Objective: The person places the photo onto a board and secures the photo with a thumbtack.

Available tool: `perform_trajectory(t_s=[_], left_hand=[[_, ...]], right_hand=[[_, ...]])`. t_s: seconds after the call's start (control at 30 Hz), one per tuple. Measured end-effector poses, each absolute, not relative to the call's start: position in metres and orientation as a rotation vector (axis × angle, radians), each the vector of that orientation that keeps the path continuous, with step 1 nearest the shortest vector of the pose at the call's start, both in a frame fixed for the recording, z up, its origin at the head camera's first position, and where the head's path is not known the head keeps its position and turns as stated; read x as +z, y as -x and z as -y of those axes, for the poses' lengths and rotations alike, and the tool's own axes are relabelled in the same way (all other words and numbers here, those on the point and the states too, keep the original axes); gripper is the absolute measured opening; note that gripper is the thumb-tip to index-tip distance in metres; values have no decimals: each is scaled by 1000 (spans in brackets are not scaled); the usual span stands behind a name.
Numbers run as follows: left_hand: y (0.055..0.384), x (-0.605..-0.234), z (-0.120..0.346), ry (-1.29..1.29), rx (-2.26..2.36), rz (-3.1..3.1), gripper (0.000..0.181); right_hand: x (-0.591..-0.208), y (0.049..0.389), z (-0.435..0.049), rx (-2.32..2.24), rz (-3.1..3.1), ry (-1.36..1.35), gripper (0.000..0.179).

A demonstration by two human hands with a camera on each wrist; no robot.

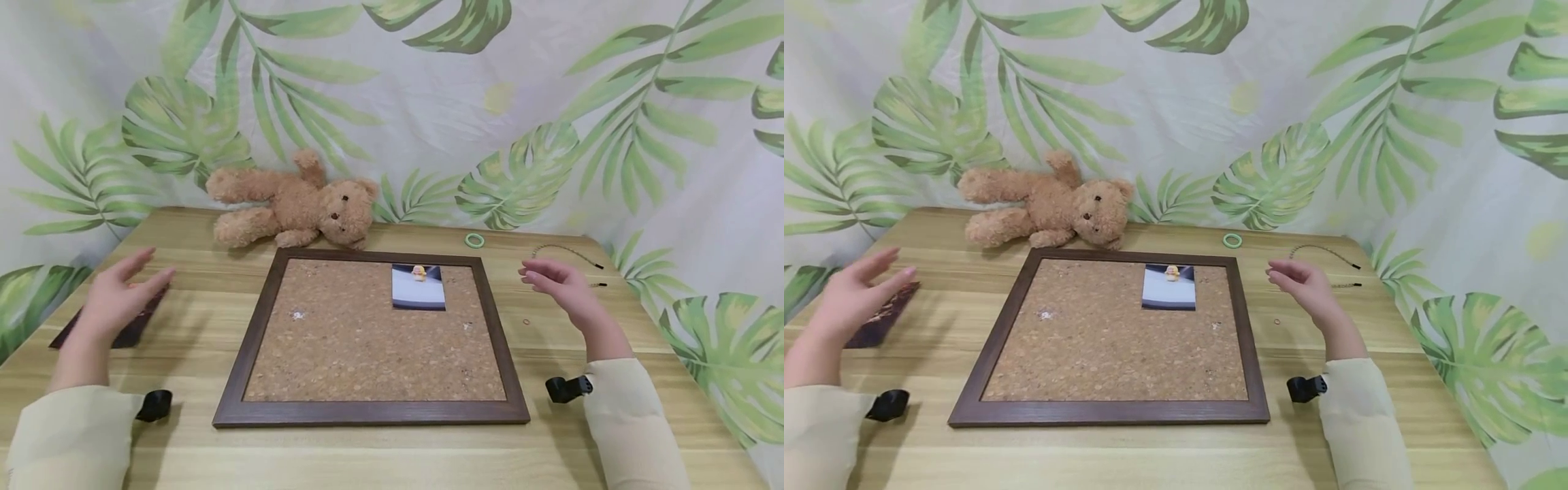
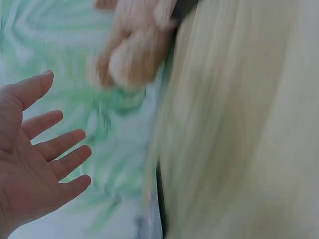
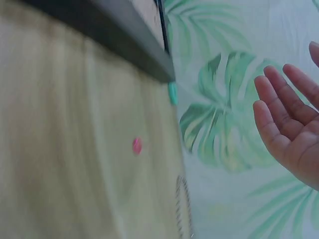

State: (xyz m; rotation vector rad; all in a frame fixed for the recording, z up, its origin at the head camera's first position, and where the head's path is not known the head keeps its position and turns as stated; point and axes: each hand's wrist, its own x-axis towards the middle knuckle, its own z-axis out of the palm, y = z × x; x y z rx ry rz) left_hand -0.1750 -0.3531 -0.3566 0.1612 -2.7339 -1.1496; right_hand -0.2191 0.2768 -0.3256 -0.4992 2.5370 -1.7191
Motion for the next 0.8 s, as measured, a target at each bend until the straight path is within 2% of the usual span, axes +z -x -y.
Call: perform_trajectory(t_s=[0.1,0.2,0.3,0.57,0.8], left_hand=[[181,-387,399,-310,-1087,2716,70],[186,-417,438,-428,-1020,2738,77],[185,-433,456,-542,-980,2777,83],[160,-403,424,-514,-899,2913,76],[162,-401,413,-603,-906,2909,66]], right_hand=[[-337,218,-287,-1742,-2546,448,33],[-350,219,-293,-1684,-2562,360,40],[-362,218,-298,-1591,-2570,290,46],[-385,216,-308,-1471,-2587,266,40],[-404,218,-308,-1315,-2746,265,26]])
